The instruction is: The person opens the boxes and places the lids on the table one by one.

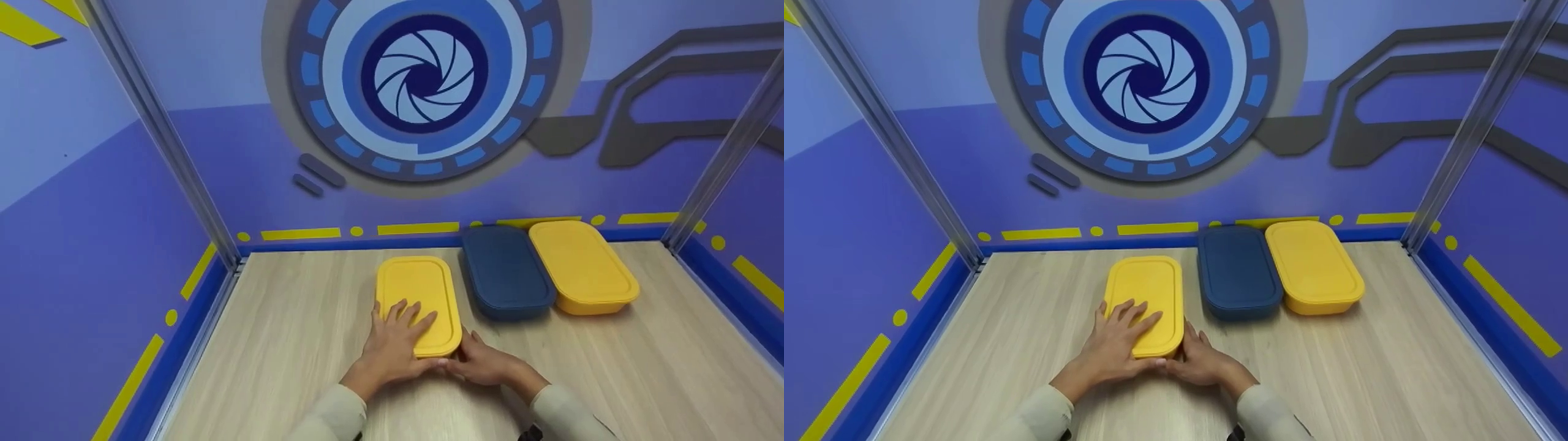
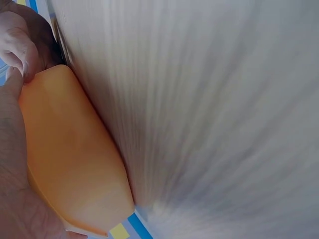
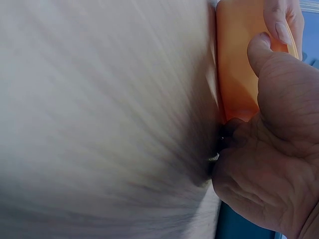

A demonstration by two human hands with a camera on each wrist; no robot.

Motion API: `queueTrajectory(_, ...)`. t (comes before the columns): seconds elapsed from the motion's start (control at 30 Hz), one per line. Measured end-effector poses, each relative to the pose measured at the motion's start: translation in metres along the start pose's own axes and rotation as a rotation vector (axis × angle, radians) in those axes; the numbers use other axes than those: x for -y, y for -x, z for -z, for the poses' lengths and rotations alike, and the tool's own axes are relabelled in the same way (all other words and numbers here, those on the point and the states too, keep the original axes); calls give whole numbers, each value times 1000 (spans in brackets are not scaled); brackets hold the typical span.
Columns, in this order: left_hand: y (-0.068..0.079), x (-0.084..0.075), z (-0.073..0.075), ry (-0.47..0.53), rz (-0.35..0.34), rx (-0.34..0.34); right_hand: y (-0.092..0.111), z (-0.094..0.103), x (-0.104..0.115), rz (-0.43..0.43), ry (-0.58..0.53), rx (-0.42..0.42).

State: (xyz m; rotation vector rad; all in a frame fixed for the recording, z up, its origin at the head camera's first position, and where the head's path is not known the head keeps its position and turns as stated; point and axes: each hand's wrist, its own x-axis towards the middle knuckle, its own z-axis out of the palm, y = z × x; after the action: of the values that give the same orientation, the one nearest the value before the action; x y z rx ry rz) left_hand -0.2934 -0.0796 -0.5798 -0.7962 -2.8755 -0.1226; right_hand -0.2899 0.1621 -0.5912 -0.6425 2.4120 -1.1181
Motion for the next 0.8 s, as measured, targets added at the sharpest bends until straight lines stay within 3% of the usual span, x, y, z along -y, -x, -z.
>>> queueTrajectory(0.6, -4, -2, 4, 21, -18, -7, 1, 5, 1, 41, 10, -10)
queueTrajectory(0.8, -1, 0, 2, 80, -18, -31, 2, 2, 1, 15, -4, 7)
